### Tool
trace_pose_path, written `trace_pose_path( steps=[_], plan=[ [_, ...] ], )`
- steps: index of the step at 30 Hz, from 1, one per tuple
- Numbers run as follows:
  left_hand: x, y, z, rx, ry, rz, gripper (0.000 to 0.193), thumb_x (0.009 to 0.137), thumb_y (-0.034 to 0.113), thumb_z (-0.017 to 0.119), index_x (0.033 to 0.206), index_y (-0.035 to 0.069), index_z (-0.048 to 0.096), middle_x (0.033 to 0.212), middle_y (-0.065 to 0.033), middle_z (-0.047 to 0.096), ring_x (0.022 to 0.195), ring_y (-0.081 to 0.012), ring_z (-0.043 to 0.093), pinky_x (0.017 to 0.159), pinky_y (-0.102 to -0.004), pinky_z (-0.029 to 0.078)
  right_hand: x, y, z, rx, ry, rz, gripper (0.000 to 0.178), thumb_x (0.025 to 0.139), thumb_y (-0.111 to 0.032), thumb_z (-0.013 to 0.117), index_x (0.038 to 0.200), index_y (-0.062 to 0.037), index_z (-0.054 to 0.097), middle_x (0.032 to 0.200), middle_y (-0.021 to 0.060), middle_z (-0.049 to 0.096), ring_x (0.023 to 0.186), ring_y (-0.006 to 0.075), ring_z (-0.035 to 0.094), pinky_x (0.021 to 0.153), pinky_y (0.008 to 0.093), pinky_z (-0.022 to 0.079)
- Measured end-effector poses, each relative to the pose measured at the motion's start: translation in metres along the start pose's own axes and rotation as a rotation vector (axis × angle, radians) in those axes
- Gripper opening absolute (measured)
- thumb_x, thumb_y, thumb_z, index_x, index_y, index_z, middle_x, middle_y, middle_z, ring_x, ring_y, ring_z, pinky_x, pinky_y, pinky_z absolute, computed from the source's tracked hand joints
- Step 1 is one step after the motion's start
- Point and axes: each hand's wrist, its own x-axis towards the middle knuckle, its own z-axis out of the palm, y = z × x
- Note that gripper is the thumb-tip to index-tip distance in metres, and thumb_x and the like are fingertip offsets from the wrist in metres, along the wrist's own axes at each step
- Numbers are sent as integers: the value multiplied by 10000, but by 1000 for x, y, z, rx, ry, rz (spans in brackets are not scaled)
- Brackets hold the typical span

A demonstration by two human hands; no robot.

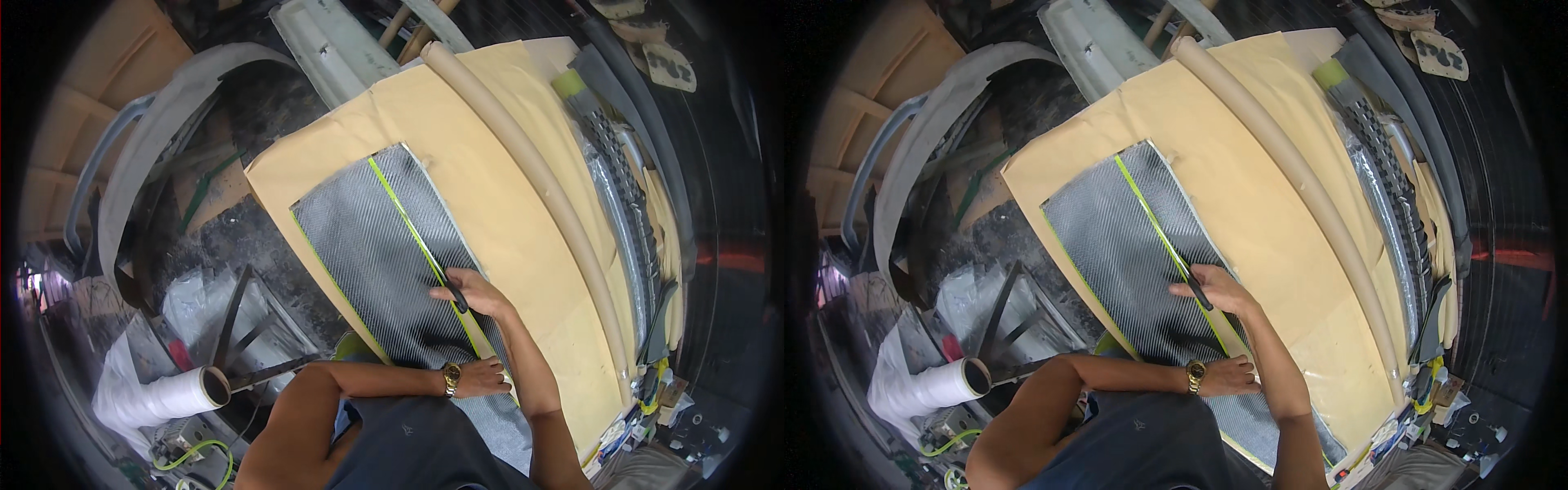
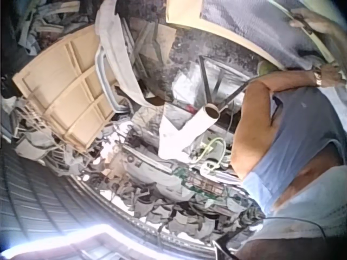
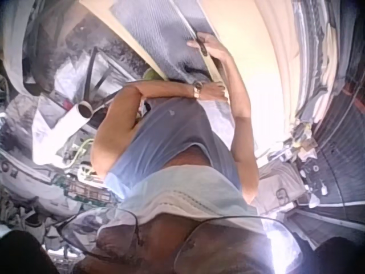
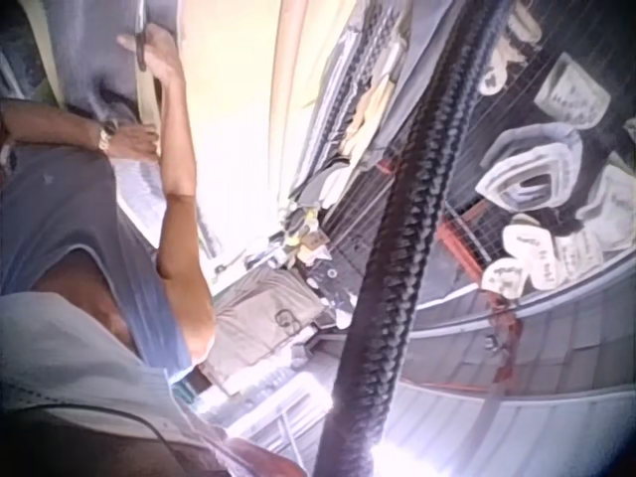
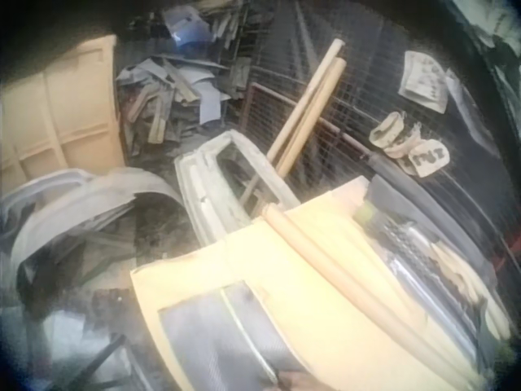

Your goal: The person measures a strip of carbon fiber on a workbench using a measuring tape, applies tape to mark a line, and cuts the material with shears. They then wipe the surface with a cloth, fold the cut piece, and walk down a set of stairs while holding the material and a phone.

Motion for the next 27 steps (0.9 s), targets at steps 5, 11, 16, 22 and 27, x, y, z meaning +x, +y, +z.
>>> trace_pose_path(
  steps=[5, 11, 16, 22, 27],
  plan=[
    [3, -3, -2, 5, -111, -16, 216, 846, 148, 505, 1056, 151, 557, 791, 35, 553, 863, -139, 541, 808, -298, 402, 2, 5, -3, -25, -6, 23, 477, 771, -494, 765, 739, -69, 549, 645, -32, 449, 606, 84, 431, 527, 251, 333],
    [0, 0, 17, -27, -103, -5, 270, 840, 146, 490, 1104, 142, 548, 885, 18, 576, 942, -165, 539, 860, -320, 408, 13, -1, 1, -43, 35, -13, 430, 792, -443, 757, 795, -56, 570, 668, -38, 455, 625, 73, 412, 540, 250, 321],
    [-2, -4, 25, -28, -68, -12, 338, 842, 140, 479, 1175, 136, 533, 956, 0, 576, 1053, -185, 520, 936, -342, 402, 11, -13, -1, -64, -13, 53, 417, 816, -421, 740, 853, -34, 589, 704, -35, 467, 675, 77, 428, 586, 254, 353],
    [-3, 0, 34, -118, -86, -26, 353, 848, 130, 468, 1196, 110, 524, 1109, -31, 566, 1191, -228, 477, 1063, -400, 357, 23, -8, 7, -36, 54, -54, 421, 821, -433, 731, 874, -36, 601, 696, -48, 469, 655, 67, 427, 567, 241, 344],
    [0, -7, 36, 35, 167, 11, 223, 852, 163, 493, 1059, 145, 572, 794, 27, 583, 864, -181, 561, 807, -351, 425, 21, -26, 4, -96, 35, 97, 454, 818, -442, 730, 936, -28, 588, 775, -20, 505, 728, 82, 456, 634, 244, 380]
  ],
)
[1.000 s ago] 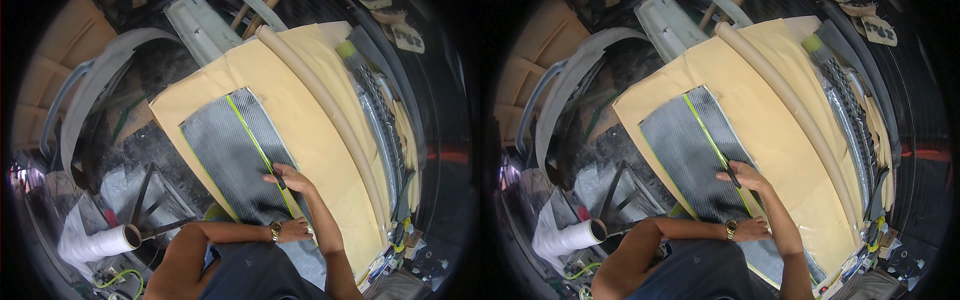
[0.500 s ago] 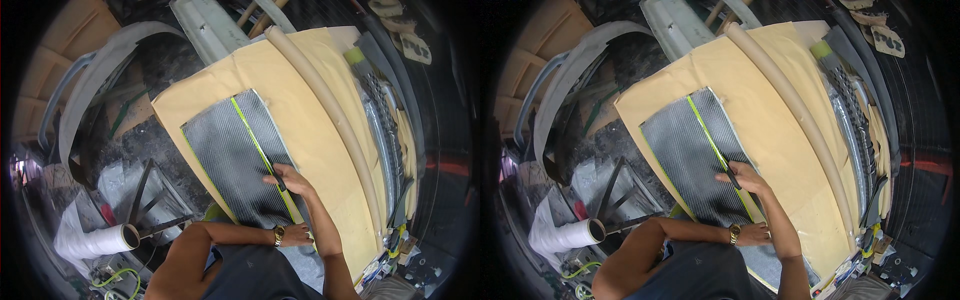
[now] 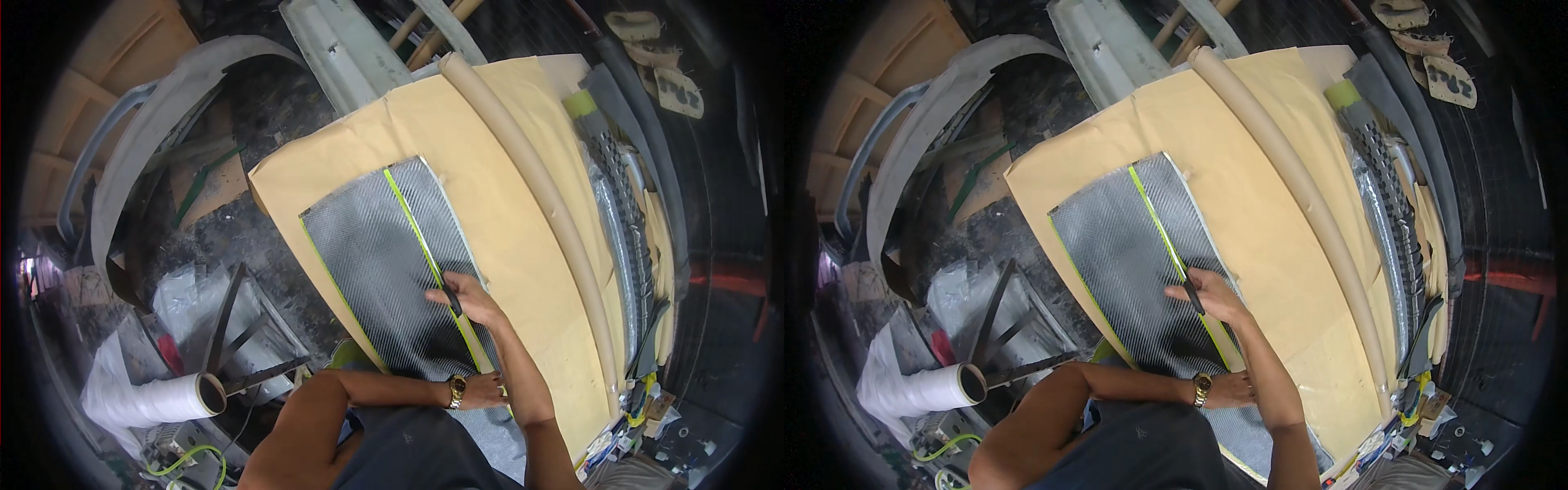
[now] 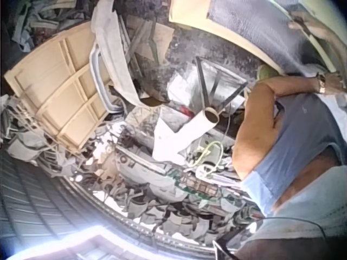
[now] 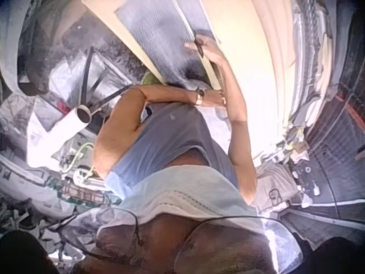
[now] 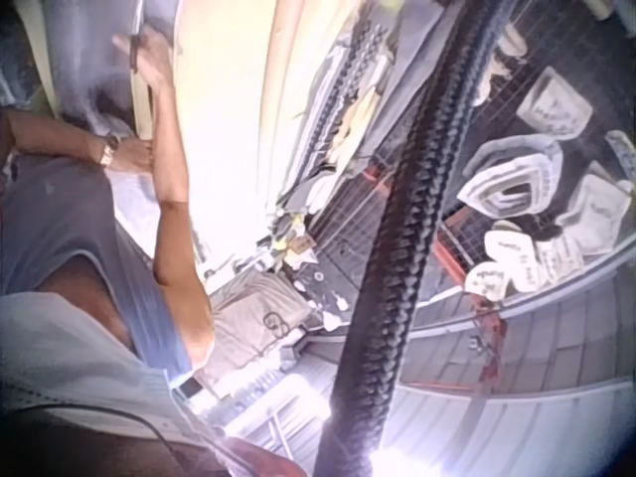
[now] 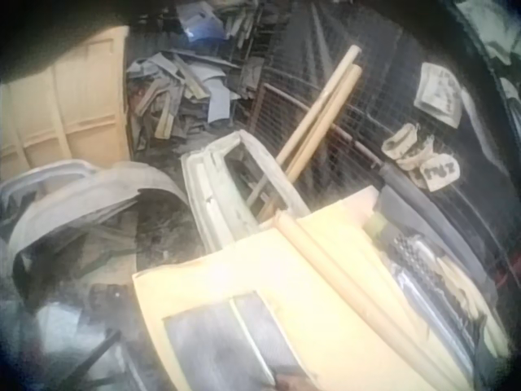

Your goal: The person measures a strip of carbon fiber on a workbench using a measuring tape, applies tape to mark a line, and cuts the material with shears. They then wipe the surface with a cloth, fold the cut piece, and walk down a set of stairs while holding the material and a phone.

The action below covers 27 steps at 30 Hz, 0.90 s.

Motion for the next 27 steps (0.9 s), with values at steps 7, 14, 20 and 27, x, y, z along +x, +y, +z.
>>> trace_pose_path(
  steps=[7, 14, 20, 27],
  plan=[
    [-3, 2, 7, 7, -7, 5, 234, 853, 161, 477, 1074, 142, 552, 765, 19, 571, 867, -194, 567, 798, -356, 434, 8, 4, 3, 110, 34, -143, 437, 803, -440, 747, 878, -37, 598, 711, -45, 475, 665, 68, 432, 574, 238, 347],
    [-4, -2, 12, -25, -7, -10, 238, 848, 150, 484, 1078, 125, 540, 715, 10, 554, 856, -198, 574, 787, -359, 440, 8, -10, -1, 113, 25, -114, 514, 753, -532, 755, 758, -65, 541, 672, -14, 451, 637, 107, 431, 560, 268, 335],
    [-3, 0, 10, -97, -168, -2, 281, 844, 137, 477, 1117, 108, 536, 883, -15, 549, 990, -216, 531, 901, -390, 392, 21, -4, -5, 50, 28, -136, 420, 802, -449, 744, 827, -68, 570, 704, -46, 462, 658, 74, 407, 581, 247, 333],
    [-5, -2, 15, -140, -177, -23, 267, 833, 131, 490, 1093, 111, 544, 880, -10, 592, 1005, -217, 533, 930, -397, 393, 19, -20, -9, 78, -21, -98, 418, 801, -441, 744, 846, -65, 568, 699, -39, 459, 663, 76, 418, 585, 248, 335]
  ],
)
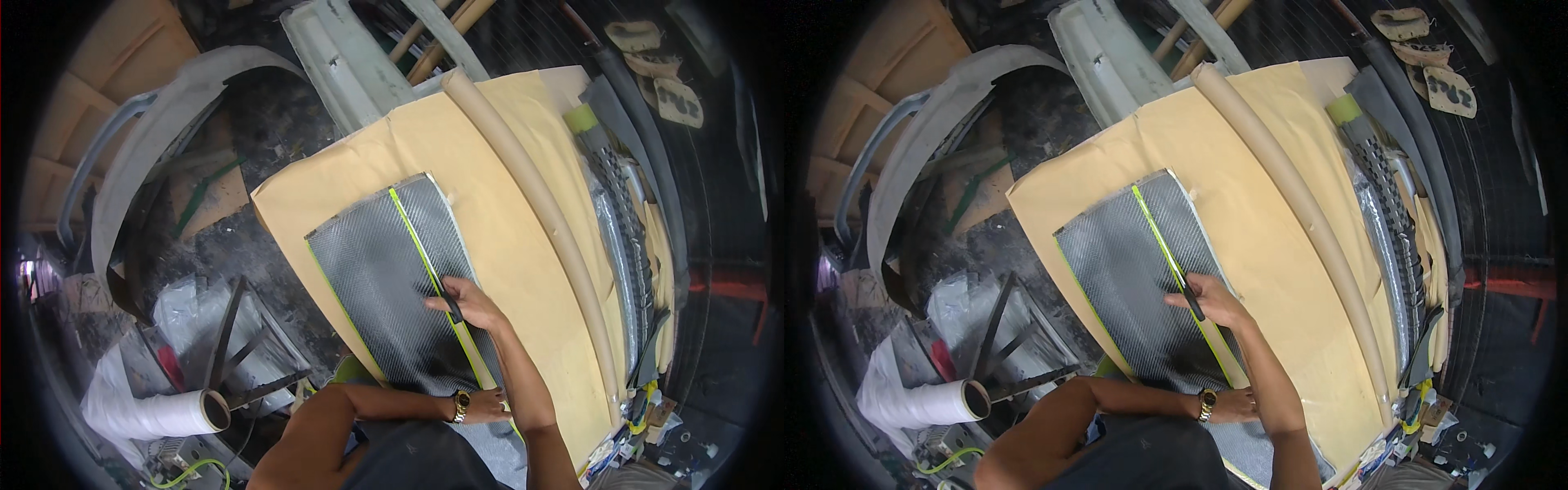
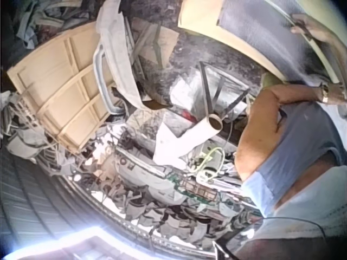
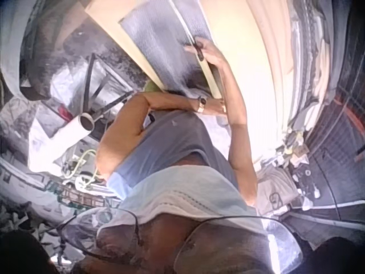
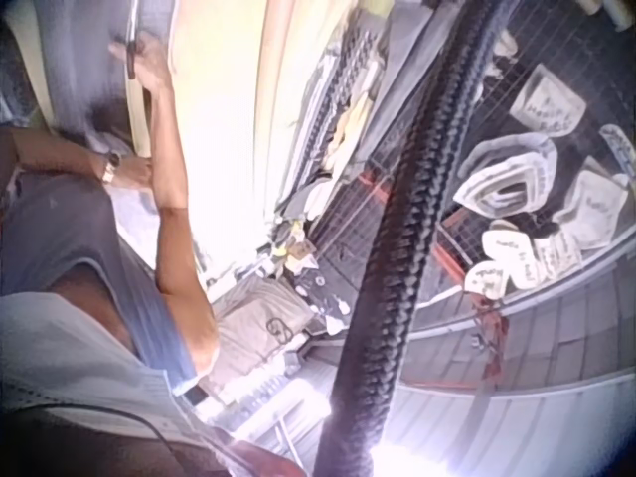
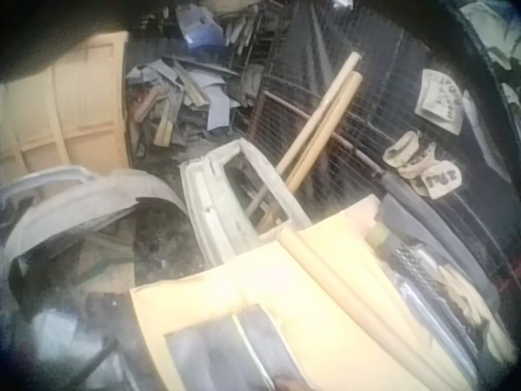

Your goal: The person measures a strip of carbon fiber on a workbench using a measuring tape, applies tape to mark a line, and cuts the material with shears. They then wipe the surface with a cloth, fold the cut piece, and walk down a set of stairs while holding the material and a phone.

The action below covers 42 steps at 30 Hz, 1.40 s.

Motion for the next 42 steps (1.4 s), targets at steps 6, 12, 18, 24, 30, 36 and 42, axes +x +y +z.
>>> trace_pose_path(
  steps=[6, 12, 18, 24, 30, 36, 42],
  plan=[
    [-1, 2, 10, 77, 113, 45, 221, 840, 160, 500, 1051, 128, 555, 697, 11, 602, 889, -208, 569, 860, -369, 438, 11, 1, 2, -26, 77, -95, 415, 800, -444, 744, 830, -71, 564, 663, -51, 428, 619, 79, 403, 549, 249, 319],
    [-1, -1, -1, 70, 211, 41, 237, 835, 166, 485, 1057, 125, 557, 682, -7, 588, 931, -209, 557, 848, -374, 445, 5, -23, 0, -48, 33, -11, 398, 817, -427, 733, 845, -70, 562, 702, -40, 440, 652, 73, 406, 571, 240, 324],
    [-1, -1, 19, 26, 137, 51, 223, 840, 168, 493, 1046, 131, 568, 644, 4, 574, 842, -219, 575, 841, -369, 442, 20, -6, -2, -15, 33, -117, 376, 819, -405, 740, 815, -77, 557, 672, -65, 418, 618, 63, 381, 536, 241, 297],
    [-2, -2, 13, 51, 209, 85, 121, 828, 169, 518, 936, 121, 547, 640, 6, 574, 820, -208, 575, 825, -373, 436, 20, -24, -4, -32, 37, -32, 364, 825, -396, 734, 851, -72, 570, 696, -57, 435, 642, 66, 386, 560, 235, 311],
    [0, -1, 12, 39, 142, 89, 90, 800, 159, 549, 866, 110, 512, 641, 8, 571, 820, -199, 580, 810, -374, 433, 30, -14, -5, -35, 64, -123, 367, 798, -387, 761, 823, -65, 588, 673, -62, 430, 618, 63, 383, 549, 228, 307],
    [-2, 1, 2, 77, 103, 81, 85, 792, 148, 554, 852, 113, 506, 651, 3, 569, 793, -198, 583, 811, -362, 430, 36, -29, -2, 18, 62, -124, 513, 763, -525, 754, 742, -73, 511, 654, -31, 403, 597, 92, 392, 519, 256, 311],
    [-2, 2, 9, 39, 101, 72, 66, 804, 152, 543, 849, 120, 507, 636, 0, 555, 762, -198, 574, 804, -369, 432, 46, -35, -6, -80, 87, -174, 528, 759, -553, 743, 730, -71, 528, 633, -26, 418, 589, 98, 416, 523, 265, 327]
  ],
)
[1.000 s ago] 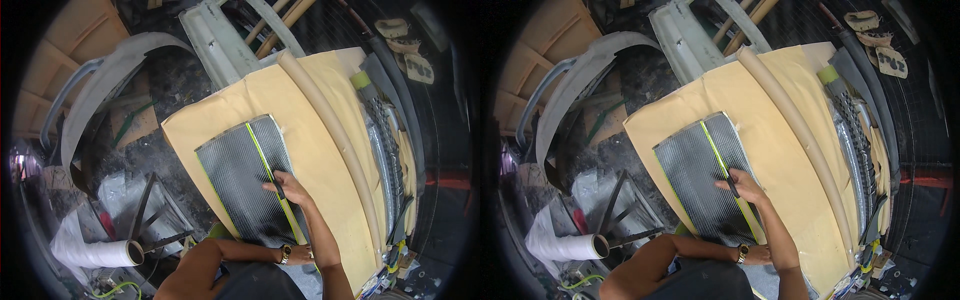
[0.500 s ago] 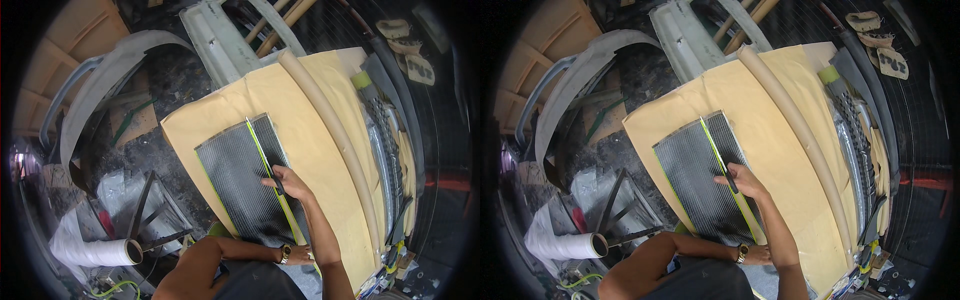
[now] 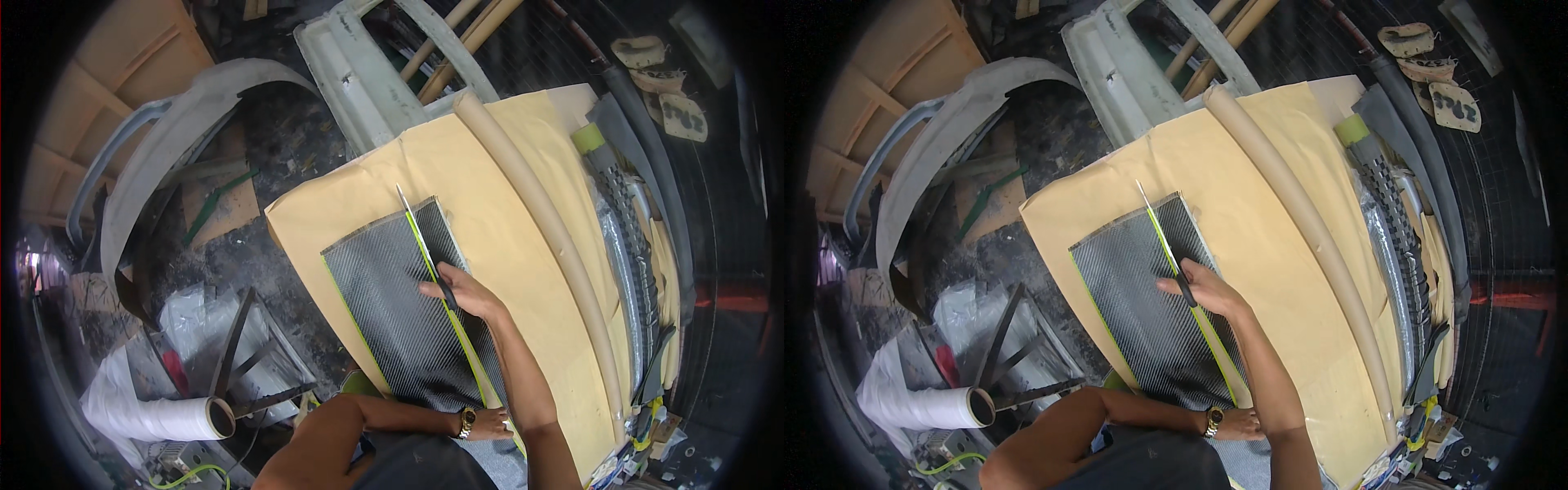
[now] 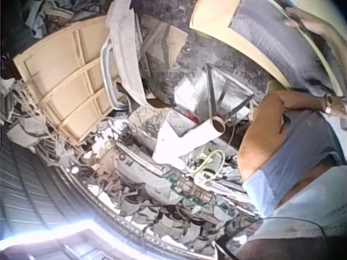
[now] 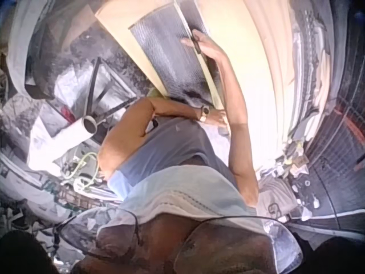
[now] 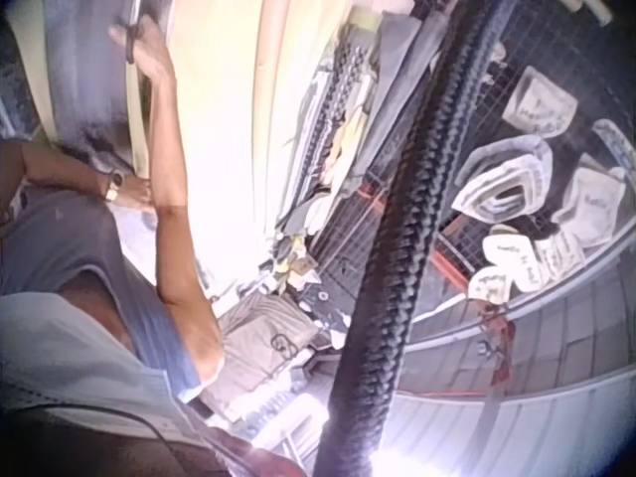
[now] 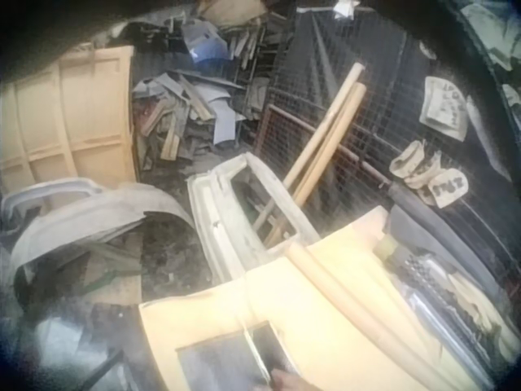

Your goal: The person measures a strip of carbon fiber on a workbench using a measuring tape, applies tape to mark a line, and cuts the material with shears. They then wipe the surface with a cloth, fold the cut piece, and walk down a set of stairs while holding the material and a phone.

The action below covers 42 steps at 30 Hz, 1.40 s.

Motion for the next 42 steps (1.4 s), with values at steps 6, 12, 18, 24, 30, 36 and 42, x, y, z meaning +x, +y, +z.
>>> trace_pose_path(
  steps=[6, 12, 18, 24, 30, 36, 42],
  plan=[
    [1, -2, -4, -101, -305, -76, 142, 818, 109, 483, 954, 85, 515, 912, -53, 571, 1011, -213, 559, 952, -407, 413, 3, -18, -4, -17, -13, 88, 533, 757, -557, 740, 723, -81, 501, 640, -21, 400, 588, 104, 403, 530, 267, 323],
    [-1, -1, 8, -123, -268, -82, 177, 822, 101, 470, 990, 74, 519, 922, -54, 574, 1031, -216, 551, 981, -417, 391, 17, -13, -4, -51, 13, 11, 509, 753, -532, 755, 682, -93, 506, 610, -24, 427, 573, 100, 430, 519, 273, 340],
    [1, -1, -2, -75, -411, -100, 237, 828, 92, 470, 1055, 58, 532, 924, -53, 580, 1017, -221, 556, 978, -436, 392, 12, -41, -6, 122, -33, 80, 385, 774, -358, 798, 737, -75, 540, 606, -23, 486, 516, 67, 463, 461, 235, 355],
    [-8, -10, -27, -58, -264, -103, 321, 862, 84, 458, 1172, 73, 540, 907, -60, 561, 957, -223, 556, 909, -424, 415, -33, -39, -36, 181, 125, -37, 313, 759, -249, 819, 772, -63, 567, 611, -18, 545, 504, 58, 507, 456, 210, 390],
    [29, -76, -134, 22, -298, -404, 251, 803, 156, 542, 1028, 59, 593, 1006, -118, 611, 1012, -285, 576, 887, -421, 427, -162, 65, -104, -420, 454, 138, 439, 712, -399, 824, 717, -55, 552, 563, 29, 528, 526, 122, 518, 500, 320, 407],
    [38, -138, -179, 426, -372, -416, 526, 844, 180, 617, 1335, 51, 480, 1374, -135, 487, 1288, -305, 437, 1110, -459, 295, -319, 183, -95, -576, 618, 500, 410, 707, -398, 769, 905, -63, 637, 849, 157, 674, 835, 340, 652, 726, 441, 504],
    [52, -137, -190, 438, -616, -390, 540, 790, 133, 684, 1299, 89, 510, 1220, -139, 554, 1164, -300, 512, 1074, -486, 310, -365, 301, -67, -523, 828, 525, 279, 733, -215, 695, 983, -98, 658, 929, 146, 687, 904, 328, 665, 787, 439, 532]
  ],
)
